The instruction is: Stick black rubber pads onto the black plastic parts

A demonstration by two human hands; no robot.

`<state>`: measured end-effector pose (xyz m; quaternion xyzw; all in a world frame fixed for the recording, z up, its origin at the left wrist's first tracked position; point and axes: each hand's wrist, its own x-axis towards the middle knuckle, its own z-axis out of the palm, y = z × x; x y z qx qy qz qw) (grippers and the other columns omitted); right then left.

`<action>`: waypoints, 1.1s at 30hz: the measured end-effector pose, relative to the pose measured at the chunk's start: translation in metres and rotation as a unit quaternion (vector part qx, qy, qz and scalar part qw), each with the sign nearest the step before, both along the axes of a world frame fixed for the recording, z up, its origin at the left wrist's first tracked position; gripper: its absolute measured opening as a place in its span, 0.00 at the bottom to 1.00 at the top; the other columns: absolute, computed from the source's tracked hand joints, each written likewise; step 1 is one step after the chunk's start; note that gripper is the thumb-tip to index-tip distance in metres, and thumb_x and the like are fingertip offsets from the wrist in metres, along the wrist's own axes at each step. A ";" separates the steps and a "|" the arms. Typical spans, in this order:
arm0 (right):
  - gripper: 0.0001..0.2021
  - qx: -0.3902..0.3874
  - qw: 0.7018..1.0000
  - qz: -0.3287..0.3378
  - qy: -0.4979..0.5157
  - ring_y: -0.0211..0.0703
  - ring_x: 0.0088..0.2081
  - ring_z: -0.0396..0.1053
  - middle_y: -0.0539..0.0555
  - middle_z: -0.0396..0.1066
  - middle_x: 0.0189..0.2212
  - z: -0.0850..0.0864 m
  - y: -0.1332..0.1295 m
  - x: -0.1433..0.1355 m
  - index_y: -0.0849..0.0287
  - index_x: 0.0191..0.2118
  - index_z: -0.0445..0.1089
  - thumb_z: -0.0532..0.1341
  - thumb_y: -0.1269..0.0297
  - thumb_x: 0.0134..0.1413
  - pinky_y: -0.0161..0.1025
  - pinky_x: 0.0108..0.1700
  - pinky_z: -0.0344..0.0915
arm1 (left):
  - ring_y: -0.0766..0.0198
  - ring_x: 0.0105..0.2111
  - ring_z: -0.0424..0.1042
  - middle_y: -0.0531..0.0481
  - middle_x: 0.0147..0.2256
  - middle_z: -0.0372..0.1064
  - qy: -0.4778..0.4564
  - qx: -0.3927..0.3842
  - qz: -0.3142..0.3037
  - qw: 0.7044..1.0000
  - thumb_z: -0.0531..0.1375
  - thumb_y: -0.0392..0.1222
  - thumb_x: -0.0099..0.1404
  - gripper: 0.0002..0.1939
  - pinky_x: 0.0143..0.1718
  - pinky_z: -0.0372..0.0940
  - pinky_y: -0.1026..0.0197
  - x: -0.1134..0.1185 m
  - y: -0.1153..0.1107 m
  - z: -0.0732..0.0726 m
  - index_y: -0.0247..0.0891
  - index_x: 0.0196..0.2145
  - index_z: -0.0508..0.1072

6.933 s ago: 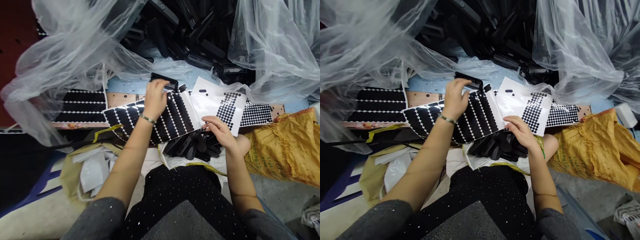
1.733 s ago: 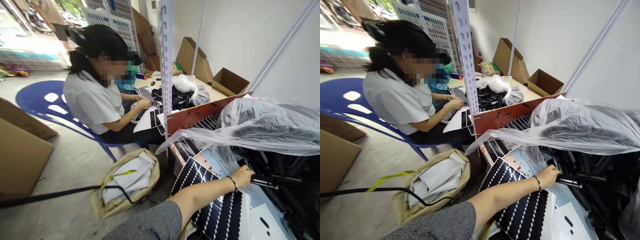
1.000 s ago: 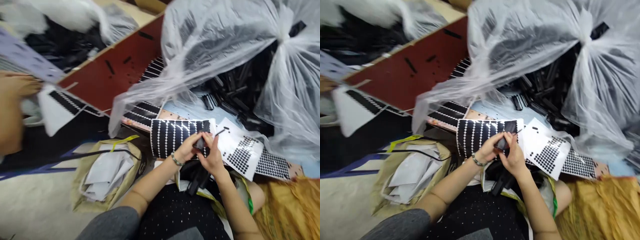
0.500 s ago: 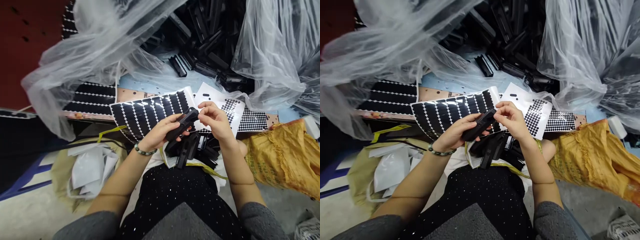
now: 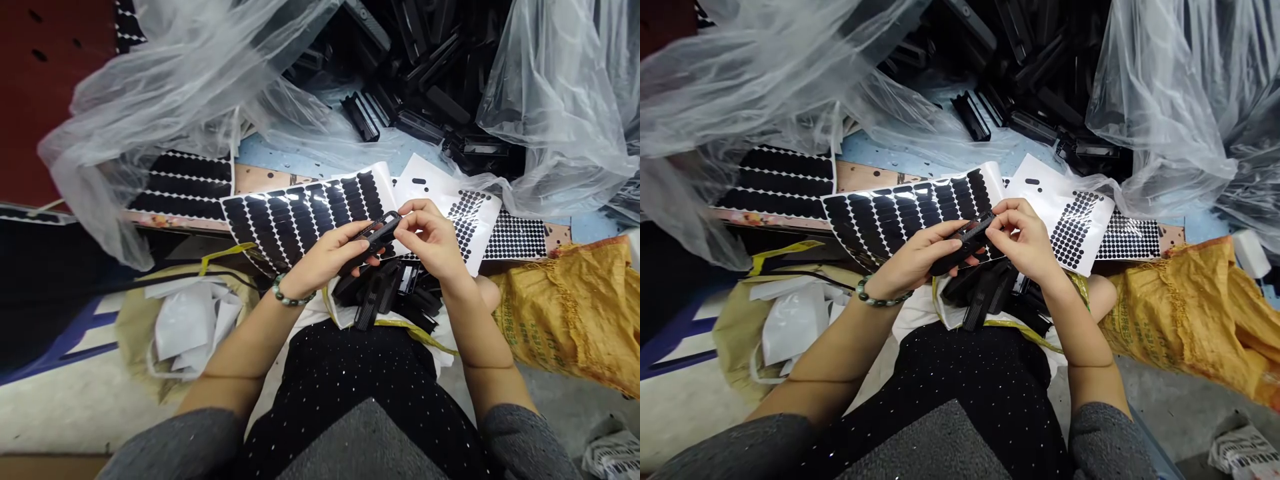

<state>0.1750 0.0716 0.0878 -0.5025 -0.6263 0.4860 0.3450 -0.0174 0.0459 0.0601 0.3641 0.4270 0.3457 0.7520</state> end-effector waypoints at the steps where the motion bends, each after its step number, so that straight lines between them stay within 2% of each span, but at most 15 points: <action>1: 0.09 -0.001 1.000 0.001 0.003 0.38 0.37 0.64 0.52 0.66 0.41 0.000 0.000 0.000 0.58 0.25 0.70 0.65 0.59 0.48 0.38 0.36 0.66 | 0.62 0.31 0.78 0.43 0.42 0.77 0.001 -0.003 -0.002 1.000 0.62 0.44 0.59 0.24 0.19 0.64 0.71 0.000 0.000 0.000 0.37 0.53 0.72; 6: 0.07 0.001 1.000 -0.008 -0.003 0.38 0.37 0.64 0.52 0.67 0.41 0.000 0.000 -0.001 0.57 0.25 0.70 0.64 0.61 0.48 0.37 0.35 0.66 | 0.62 0.31 0.78 0.44 0.39 0.78 -0.001 -0.017 0.003 1.000 0.63 0.43 0.58 0.24 0.19 0.64 0.71 0.001 0.001 0.003 0.37 0.53 0.73; 10: 0.06 0.019 0.999 -0.015 -0.027 0.37 0.36 0.64 0.52 0.66 0.40 -0.001 0.000 -0.002 0.58 0.26 0.70 0.63 0.63 0.49 0.36 0.33 0.66 | 0.63 0.31 0.78 0.44 0.42 0.78 0.007 -0.009 0.007 1.000 0.63 0.43 0.58 0.22 0.19 0.64 0.71 0.002 0.002 0.004 0.38 0.51 0.74; 13: 0.05 0.043 0.997 -0.022 -0.052 0.37 0.35 0.64 0.52 0.66 0.40 -0.003 -0.004 -0.004 0.57 0.27 0.70 0.62 0.64 0.52 0.36 0.31 0.67 | 0.62 0.31 0.79 0.45 0.40 0.78 0.021 0.000 0.016 1.000 0.63 0.43 0.58 0.22 0.18 0.64 0.71 0.006 0.000 0.003 0.37 0.51 0.74; 16: 0.05 0.095 0.989 -0.067 -0.094 0.39 0.36 0.66 0.54 0.66 0.43 -0.005 -0.013 -0.007 0.56 0.31 0.71 0.61 0.63 0.55 0.39 0.33 0.70 | 0.60 0.33 0.79 0.44 0.39 0.78 0.021 0.010 0.037 0.999 0.64 0.42 0.57 0.24 0.19 0.65 0.70 0.014 -0.005 0.003 0.37 0.52 0.72; 19: 0.07 0.134 0.976 -0.126 -0.120 0.45 0.44 0.70 0.56 0.62 0.55 -0.008 -0.021 -0.009 0.53 0.40 0.73 0.62 0.59 0.56 0.45 0.43 0.73 | 0.60 0.35 0.79 0.44 0.42 0.77 0.000 0.005 0.066 0.998 0.64 0.42 0.56 0.26 0.22 0.68 0.69 0.021 -0.010 0.003 0.37 0.53 0.70; 21: 0.17 0.124 0.976 -0.140 -0.113 0.50 0.53 0.69 0.55 0.55 0.63 -0.011 -0.023 -0.007 0.48 0.51 0.70 0.63 0.55 0.56 0.47 0.48 0.73 | 0.59 0.35 0.80 0.43 0.43 0.76 -0.014 -0.010 0.065 0.998 0.64 0.43 0.56 0.26 0.23 0.69 0.68 0.023 -0.013 0.004 0.38 0.52 0.69; 22: 0.22 0.108 0.980 -0.138 -0.099 0.51 0.55 0.68 0.55 0.54 0.65 -0.013 -0.023 -0.005 0.45 0.56 0.66 0.63 0.53 0.56 0.47 0.49 0.73 | 0.59 0.35 0.79 0.43 0.43 0.76 -0.020 -0.016 0.061 0.998 0.64 0.43 0.56 0.25 0.24 0.70 0.68 0.023 -0.013 0.005 0.38 0.52 0.68; 24: 0.27 0.062 0.990 -0.120 -0.048 0.49 0.57 0.68 0.54 0.59 0.63 -0.018 -0.021 -0.001 0.42 0.62 0.59 0.61 0.50 0.57 0.46 0.49 0.74 | 0.60 0.35 0.79 0.44 0.42 0.76 -0.030 -0.026 0.050 0.998 0.64 0.44 0.57 0.23 0.24 0.70 0.68 0.022 -0.014 0.006 0.39 0.50 0.68; 26: 0.26 0.010 0.995 -0.096 0.023 0.46 0.55 0.70 0.54 0.67 0.58 -0.024 -0.018 0.003 0.43 0.61 0.61 0.59 0.48 0.58 0.46 0.52 0.74 | 0.60 0.35 0.79 0.44 0.42 0.77 -0.032 -0.033 0.039 0.998 0.63 0.44 0.57 0.23 0.25 0.71 0.67 0.020 -0.014 0.005 0.39 0.50 0.67; 28: 0.23 -0.031 0.992 -0.080 0.087 0.44 0.53 0.72 0.54 0.72 0.53 -0.028 -0.017 0.004 0.47 0.56 0.68 0.61 0.47 0.57 0.48 0.54 0.73 | 0.61 0.35 0.79 0.44 0.41 0.76 -0.028 -0.036 0.027 0.999 0.63 0.45 0.58 0.23 0.25 0.70 0.67 0.020 -0.014 0.003 0.40 0.50 0.68; 30: 0.20 -0.056 0.987 -0.080 0.127 0.43 0.50 0.73 0.53 0.75 0.49 -0.030 -0.016 0.004 0.50 0.49 0.73 0.64 0.49 0.54 0.49 0.55 0.72 | 0.61 0.33 0.79 0.44 0.41 0.76 -0.018 -0.028 0.020 0.999 0.64 0.45 0.58 0.23 0.24 0.69 0.68 0.020 -0.014 0.001 0.39 0.51 0.68; 33: 0.17 -0.074 0.979 -0.095 0.161 0.42 0.44 0.74 0.51 0.76 0.42 -0.032 -0.016 0.002 0.52 0.42 0.75 0.69 0.50 0.47 0.47 0.52 0.73 | 0.62 0.33 0.78 0.43 0.41 0.76 0.003 0.011 0.017 1.000 0.64 0.45 0.59 0.25 0.23 0.68 0.68 0.021 -0.016 -0.005 0.39 0.53 0.68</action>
